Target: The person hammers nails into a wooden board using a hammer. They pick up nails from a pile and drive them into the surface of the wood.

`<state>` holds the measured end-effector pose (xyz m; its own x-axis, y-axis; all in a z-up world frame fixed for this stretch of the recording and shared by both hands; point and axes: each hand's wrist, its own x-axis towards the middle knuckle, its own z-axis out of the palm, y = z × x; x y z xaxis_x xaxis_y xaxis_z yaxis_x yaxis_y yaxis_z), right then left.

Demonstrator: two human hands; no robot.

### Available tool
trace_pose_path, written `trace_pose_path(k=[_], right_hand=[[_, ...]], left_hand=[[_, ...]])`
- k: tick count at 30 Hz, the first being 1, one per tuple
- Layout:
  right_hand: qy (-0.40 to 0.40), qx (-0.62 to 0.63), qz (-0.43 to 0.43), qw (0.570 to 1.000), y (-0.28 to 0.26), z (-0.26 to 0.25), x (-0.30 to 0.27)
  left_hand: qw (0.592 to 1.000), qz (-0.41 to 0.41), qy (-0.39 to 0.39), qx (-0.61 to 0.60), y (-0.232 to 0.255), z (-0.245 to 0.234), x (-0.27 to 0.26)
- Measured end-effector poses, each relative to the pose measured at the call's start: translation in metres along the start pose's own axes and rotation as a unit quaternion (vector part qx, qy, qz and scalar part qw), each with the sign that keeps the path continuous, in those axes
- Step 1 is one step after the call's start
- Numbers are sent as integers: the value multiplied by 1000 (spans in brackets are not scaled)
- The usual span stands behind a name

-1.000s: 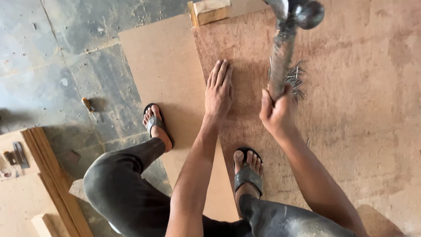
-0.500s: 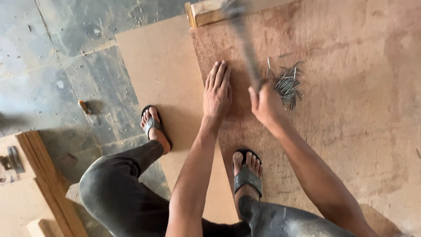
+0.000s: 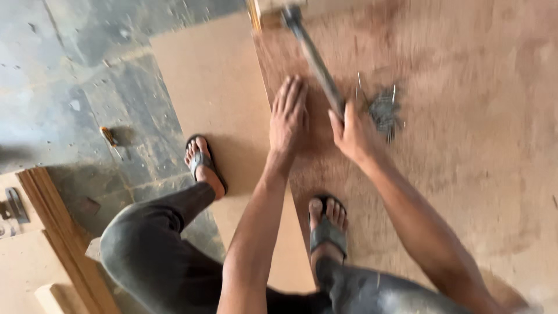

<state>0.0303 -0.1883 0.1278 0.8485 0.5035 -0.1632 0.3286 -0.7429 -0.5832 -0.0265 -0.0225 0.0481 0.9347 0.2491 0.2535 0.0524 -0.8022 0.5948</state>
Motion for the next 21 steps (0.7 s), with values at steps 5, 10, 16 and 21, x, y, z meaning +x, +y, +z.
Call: trace_pose_path(k=[5, 10, 16, 21], right_hand=[[161, 100, -142, 972, -8, -7, -16], [56, -110, -48, 991, 6, 0, -9], [184, 100, -168, 963, 5, -3, -12], [103, -55, -100, 988, 19, 8, -8]], left_hand=[[1000, -4, 2, -7, -3, -1, -1], [1000, 6, -3, -10, -3, 2, 6], [1000, 6, 4, -3, -1, 4, 2], [1000, 0, -1, 9, -3, 4, 0]])
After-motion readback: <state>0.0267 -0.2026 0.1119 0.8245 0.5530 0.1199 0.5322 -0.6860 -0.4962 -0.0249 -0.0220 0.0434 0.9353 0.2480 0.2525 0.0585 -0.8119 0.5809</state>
